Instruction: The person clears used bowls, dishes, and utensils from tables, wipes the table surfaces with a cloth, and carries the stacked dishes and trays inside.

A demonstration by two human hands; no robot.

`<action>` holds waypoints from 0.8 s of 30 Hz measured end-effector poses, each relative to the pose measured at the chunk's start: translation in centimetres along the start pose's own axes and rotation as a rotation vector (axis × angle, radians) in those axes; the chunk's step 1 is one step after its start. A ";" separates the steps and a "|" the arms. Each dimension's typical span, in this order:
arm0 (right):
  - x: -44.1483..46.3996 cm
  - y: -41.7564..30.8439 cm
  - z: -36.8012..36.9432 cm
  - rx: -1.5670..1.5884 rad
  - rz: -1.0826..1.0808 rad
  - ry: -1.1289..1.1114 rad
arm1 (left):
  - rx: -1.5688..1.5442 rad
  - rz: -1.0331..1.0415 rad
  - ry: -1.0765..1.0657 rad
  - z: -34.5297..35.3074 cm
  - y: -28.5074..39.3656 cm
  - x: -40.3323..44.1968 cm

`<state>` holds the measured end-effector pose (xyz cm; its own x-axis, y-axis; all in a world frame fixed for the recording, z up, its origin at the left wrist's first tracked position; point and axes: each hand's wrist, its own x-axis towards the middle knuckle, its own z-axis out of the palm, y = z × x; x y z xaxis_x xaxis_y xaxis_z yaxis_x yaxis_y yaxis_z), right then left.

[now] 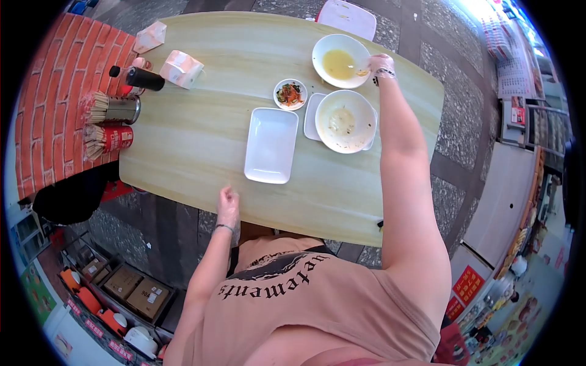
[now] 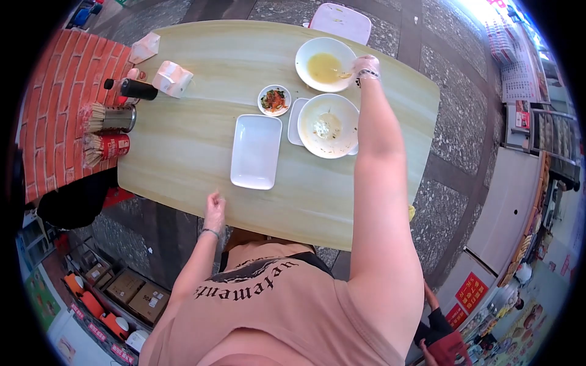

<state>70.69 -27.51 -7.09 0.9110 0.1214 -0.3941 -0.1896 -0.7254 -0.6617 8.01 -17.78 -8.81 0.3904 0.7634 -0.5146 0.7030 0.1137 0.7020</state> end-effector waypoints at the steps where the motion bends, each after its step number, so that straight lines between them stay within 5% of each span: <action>1: -0.3 -0.5 -0.1 -0.020 -0.034 0.033 | -0.003 -0.005 0.010 -0.1 0.6 -0.3; 7: 0.8 0.4 0.2 -0.188 -0.212 0.122 | 0.043 -0.063 0.042 -0.6 2.2 -1.6; 19: -1.9 -1.8 -1.2 -0.505 -0.110 0.013 | 0.063 -0.078 0.072 -0.8 2.0 -2.0; 21: -2.8 -2.0 -1.1 -0.560 -0.398 0.001 | 0.076 -0.063 0.067 -0.9 1.8 -1.8; 24: -2.4 -2.1 -0.2 -0.884 -0.523 -0.102 | 0.072 -0.040 0.066 -0.9 1.3 -1.8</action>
<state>68.95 -26.40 -4.61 0.7591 0.5920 -0.2708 0.5960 -0.7993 -0.0769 7.67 -18.39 -6.53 0.3226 0.7997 -0.5064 0.7592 0.1009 0.6430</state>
